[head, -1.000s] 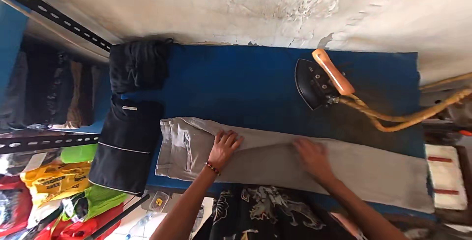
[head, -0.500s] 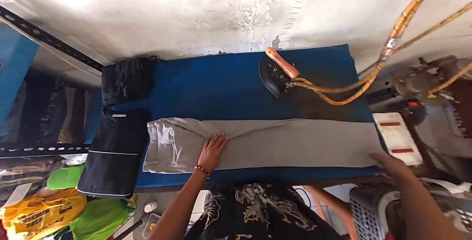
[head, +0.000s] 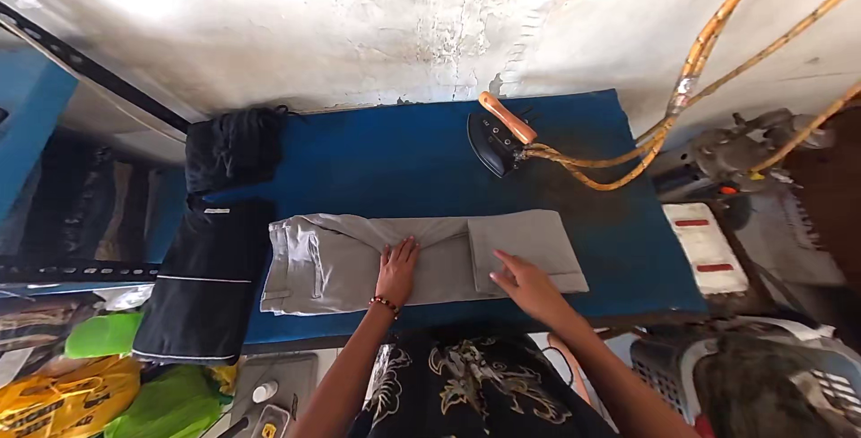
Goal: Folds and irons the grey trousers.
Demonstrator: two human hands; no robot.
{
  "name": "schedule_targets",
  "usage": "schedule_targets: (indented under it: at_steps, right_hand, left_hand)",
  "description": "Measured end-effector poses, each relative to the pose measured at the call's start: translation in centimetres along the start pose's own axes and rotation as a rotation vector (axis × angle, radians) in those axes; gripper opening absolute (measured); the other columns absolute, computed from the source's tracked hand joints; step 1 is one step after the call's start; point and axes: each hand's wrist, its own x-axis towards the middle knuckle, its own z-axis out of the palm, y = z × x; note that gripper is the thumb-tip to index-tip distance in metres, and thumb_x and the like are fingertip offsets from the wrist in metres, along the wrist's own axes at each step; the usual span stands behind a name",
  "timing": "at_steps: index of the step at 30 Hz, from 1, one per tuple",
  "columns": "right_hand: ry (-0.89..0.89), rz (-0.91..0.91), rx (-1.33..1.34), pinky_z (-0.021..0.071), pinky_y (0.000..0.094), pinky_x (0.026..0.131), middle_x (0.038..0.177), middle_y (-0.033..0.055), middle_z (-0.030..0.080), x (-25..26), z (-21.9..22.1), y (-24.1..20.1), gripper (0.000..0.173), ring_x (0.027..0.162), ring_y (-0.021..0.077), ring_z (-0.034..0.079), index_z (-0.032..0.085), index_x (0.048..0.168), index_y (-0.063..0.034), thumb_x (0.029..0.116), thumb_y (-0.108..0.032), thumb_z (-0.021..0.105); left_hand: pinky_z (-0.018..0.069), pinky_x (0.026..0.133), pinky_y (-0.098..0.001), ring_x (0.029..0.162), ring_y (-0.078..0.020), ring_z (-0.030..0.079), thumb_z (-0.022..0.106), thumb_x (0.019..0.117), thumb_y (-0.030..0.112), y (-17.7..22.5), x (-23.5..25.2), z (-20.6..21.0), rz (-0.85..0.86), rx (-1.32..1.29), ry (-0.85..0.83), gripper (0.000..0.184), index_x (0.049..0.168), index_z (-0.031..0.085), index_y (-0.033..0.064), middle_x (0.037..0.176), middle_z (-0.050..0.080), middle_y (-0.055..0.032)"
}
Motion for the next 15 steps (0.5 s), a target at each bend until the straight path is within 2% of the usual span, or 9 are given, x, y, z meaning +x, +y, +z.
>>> schedule_targets:
  at_steps: [3,5,6,9,10,11,12,13,15]
  right_hand:
    - [0.364,0.061,-0.06,0.0378,0.065,0.111,0.144,0.0316,0.053,1.3,0.2,3.2,0.042,0.135,0.0488,0.05,0.056,0.141,0.0049,0.1092,-0.02,0.045]
    - [0.536,0.11,-0.123,0.0319,0.0689,0.113,0.152,0.0311,0.047,2.8,0.7,6.9,0.044,0.141,0.0507,0.043,0.052,0.145,0.0052,0.1089,-0.02,0.045]
    - [0.53,0.137,-0.145,0.027,0.0691,0.116,0.157,0.0292,0.041,3.7,1.3,8.9,0.05,0.147,0.0492,0.037,0.046,0.151,0.0027,0.1094,-0.026,0.045]
    - [0.319,0.155,-0.189,0.0085,0.0726,0.12,0.17,0.0242,0.012,5.1,3.1,13.2,0.077,0.158,0.0439,0.009,0.018,0.164,-0.0026,0.1075,-0.05,0.042]
    - [0.259,0.151,-0.139,0.0041,0.0733,0.119,0.171,0.0233,0.006,5.0,2.7,13.3,0.081,0.159,0.0426,0.002,0.014,0.164,-0.003,0.1071,-0.051,0.043]
    - [0.226,0.128,-0.037,0.0024,0.0728,0.12,0.172,0.0226,0.005,4.6,1.8,13.3,0.076,0.159,0.042,0.001,0.016,0.164,-0.0033,0.1083,-0.047,0.044]
    - [0.236,0.085,0.102,0.0054,0.0703,0.122,0.171,0.0224,0.013,3.9,0.9,13.4,0.065,0.159,0.0413,0.008,0.025,0.162,-0.003,0.1103,-0.037,0.043]
    - [0.286,0.041,0.225,0.0161,0.0652,0.123,0.167,0.0226,0.028,3.1,0.1,14.0,0.053,0.156,0.04,0.023,0.037,0.158,-0.0019,0.1113,-0.028,0.041]
    - [0.382,0.015,0.364,0.0366,0.0554,0.117,0.151,0.0257,0.05,1.1,-1.0,16.0,0.042,0.141,0.0392,0.049,0.05,0.148,0.0023,0.1108,-0.016,0.041]
  left_hand:
    - [0.0214,0.122,-0.0612,0.151,-0.0338,0.036,0.043,0.0974,-0.009,-0.3,-0.4,0.6,0.02,0.015,0.023,0.056,0.151,0.049,0.0047,0.162,0.041,-0.0127]
    - [0.022,0.121,-0.0614,0.15,-0.0339,0.037,0.042,0.0976,-0.01,-0.4,-0.5,1.0,0.022,0.025,0.038,0.056,0.151,0.049,0.0045,0.162,0.041,-0.0128]
    - [0.0218,0.121,-0.0612,0.151,-0.0336,0.037,0.041,0.0978,-0.01,-0.3,-0.5,0.9,0.013,0.03,0.029,0.056,0.152,0.048,0.0045,0.162,0.041,-0.0127]
    - [0.0194,0.123,-0.059,0.152,-0.0316,0.034,0.041,0.1007,-0.005,1.0,-0.3,-0.6,-0.076,0.034,-0.065,0.053,0.152,0.048,0.006,0.162,0.04,-0.0121]
    - [0.0206,0.123,-0.0585,0.151,-0.033,0.035,0.043,0.102,0.0,1.9,0.0,-1.2,-0.103,0.015,-0.065,0.049,0.15,0.05,0.0049,0.16,0.043,-0.0144]
    - [0.0236,0.121,-0.0586,0.149,-0.0364,0.038,0.046,0.1027,0.004,2.8,0.4,-1.6,-0.105,-0.012,-0.028,0.044,0.146,0.054,0.0024,0.156,0.047,-0.0188]
    - [0.0251,0.121,-0.0587,0.147,-0.0391,0.04,0.048,0.1029,0.008,3.9,0.9,-2.0,-0.087,-0.03,0.003,0.042,0.144,0.056,0.0009,0.153,0.049,-0.022]
    - [0.0261,0.12,-0.059,0.146,-0.041,0.04,0.05,0.1029,0.01,5.1,1.6,-2.2,-0.045,-0.043,0.024,0.042,0.143,0.056,0.0001,0.152,0.049,-0.0241]
    - [0.0264,0.121,-0.0588,0.148,-0.0425,0.037,0.05,0.1044,0.013,8.4,3.8,-2.5,0.081,-0.077,0.0,0.043,0.145,0.054,-0.0011,0.155,0.045,-0.0256]
